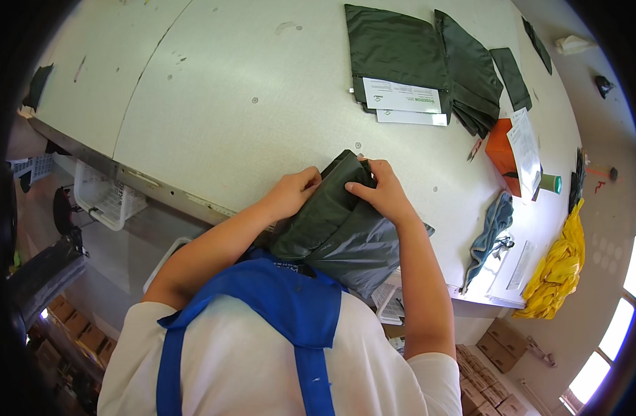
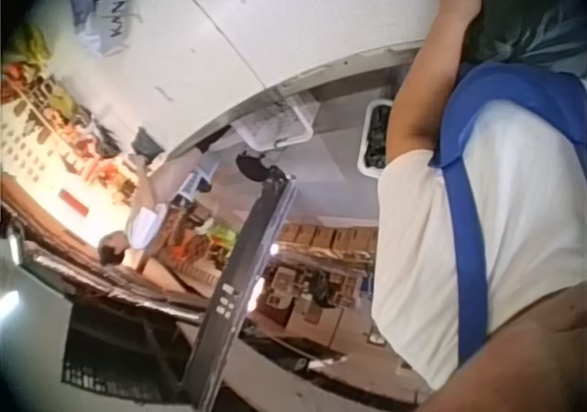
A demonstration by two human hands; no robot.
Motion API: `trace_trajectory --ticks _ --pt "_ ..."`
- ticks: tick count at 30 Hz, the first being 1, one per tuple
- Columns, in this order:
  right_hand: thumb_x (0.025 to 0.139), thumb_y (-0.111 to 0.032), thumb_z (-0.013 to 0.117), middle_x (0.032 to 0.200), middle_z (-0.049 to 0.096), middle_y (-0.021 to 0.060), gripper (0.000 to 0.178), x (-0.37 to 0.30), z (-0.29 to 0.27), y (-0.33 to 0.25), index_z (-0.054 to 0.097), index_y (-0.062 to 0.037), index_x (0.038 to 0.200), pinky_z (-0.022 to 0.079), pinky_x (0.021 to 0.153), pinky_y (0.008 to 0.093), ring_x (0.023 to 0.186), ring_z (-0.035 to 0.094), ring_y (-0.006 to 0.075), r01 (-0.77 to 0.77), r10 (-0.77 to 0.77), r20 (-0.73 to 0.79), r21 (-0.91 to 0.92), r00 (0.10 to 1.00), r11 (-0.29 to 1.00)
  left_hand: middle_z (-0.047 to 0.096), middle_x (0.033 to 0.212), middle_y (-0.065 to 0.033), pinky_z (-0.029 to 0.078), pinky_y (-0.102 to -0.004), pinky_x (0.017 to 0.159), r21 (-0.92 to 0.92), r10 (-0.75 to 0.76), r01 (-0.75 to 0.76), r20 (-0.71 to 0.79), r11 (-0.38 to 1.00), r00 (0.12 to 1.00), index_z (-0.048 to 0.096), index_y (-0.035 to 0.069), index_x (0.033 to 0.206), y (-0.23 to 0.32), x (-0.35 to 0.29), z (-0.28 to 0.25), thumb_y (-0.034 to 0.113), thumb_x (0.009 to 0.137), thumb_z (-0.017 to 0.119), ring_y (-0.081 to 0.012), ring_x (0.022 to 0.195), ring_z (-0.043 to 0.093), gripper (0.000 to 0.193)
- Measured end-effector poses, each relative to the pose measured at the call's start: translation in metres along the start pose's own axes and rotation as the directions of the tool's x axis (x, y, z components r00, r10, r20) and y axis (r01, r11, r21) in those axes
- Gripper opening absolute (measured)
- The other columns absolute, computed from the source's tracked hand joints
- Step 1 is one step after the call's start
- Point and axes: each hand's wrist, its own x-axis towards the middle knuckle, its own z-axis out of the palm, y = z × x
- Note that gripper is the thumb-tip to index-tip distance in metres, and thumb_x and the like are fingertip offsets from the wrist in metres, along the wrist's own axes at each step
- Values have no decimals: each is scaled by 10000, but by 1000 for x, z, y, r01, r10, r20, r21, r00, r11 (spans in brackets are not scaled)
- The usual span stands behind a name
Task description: The person folds a large green waterproof garment on a white table, smoothing and aligning edges, then folds it into a compact rectangle and places it into a small green pouch. The person repeats the process with a second garment.
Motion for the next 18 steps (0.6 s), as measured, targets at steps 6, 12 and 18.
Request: trace_trajectory --ticks 6,12,18 --pt "785 -164 622 1064 601 60 481 -5 -10 -11 544 -37 1243 395 922 282 1009 526 161 -131 98 148 230 984 964 642 983 -135 462 -324 815 -227 -141 187 204 956 969 560 44 1115 4 7 5 212 958 469 -199 914 606 247" --pt "793 -113 546 1110 603 62 472 -11 -11 0 541 -26 1257 386 946 275 1029 530 166 -143 78 202 331 976 933 627 1128 -107 459 -323 878 -438 -282 521 502 733 818 569 63 1228 7 14 7 252 974 419 -187 991 594 350" --pt "737 -127 573 1178 583 94 590 -20 -20 -11 487 -6 1308 359 1011 291 1108 521 182 -113 -10 288 405 958 907 568 1255 -106 420 -307 963 -332 -160 511 695 793 701 526 52 1297 42 19 -12 323 991 401 -167 1133 536 427"
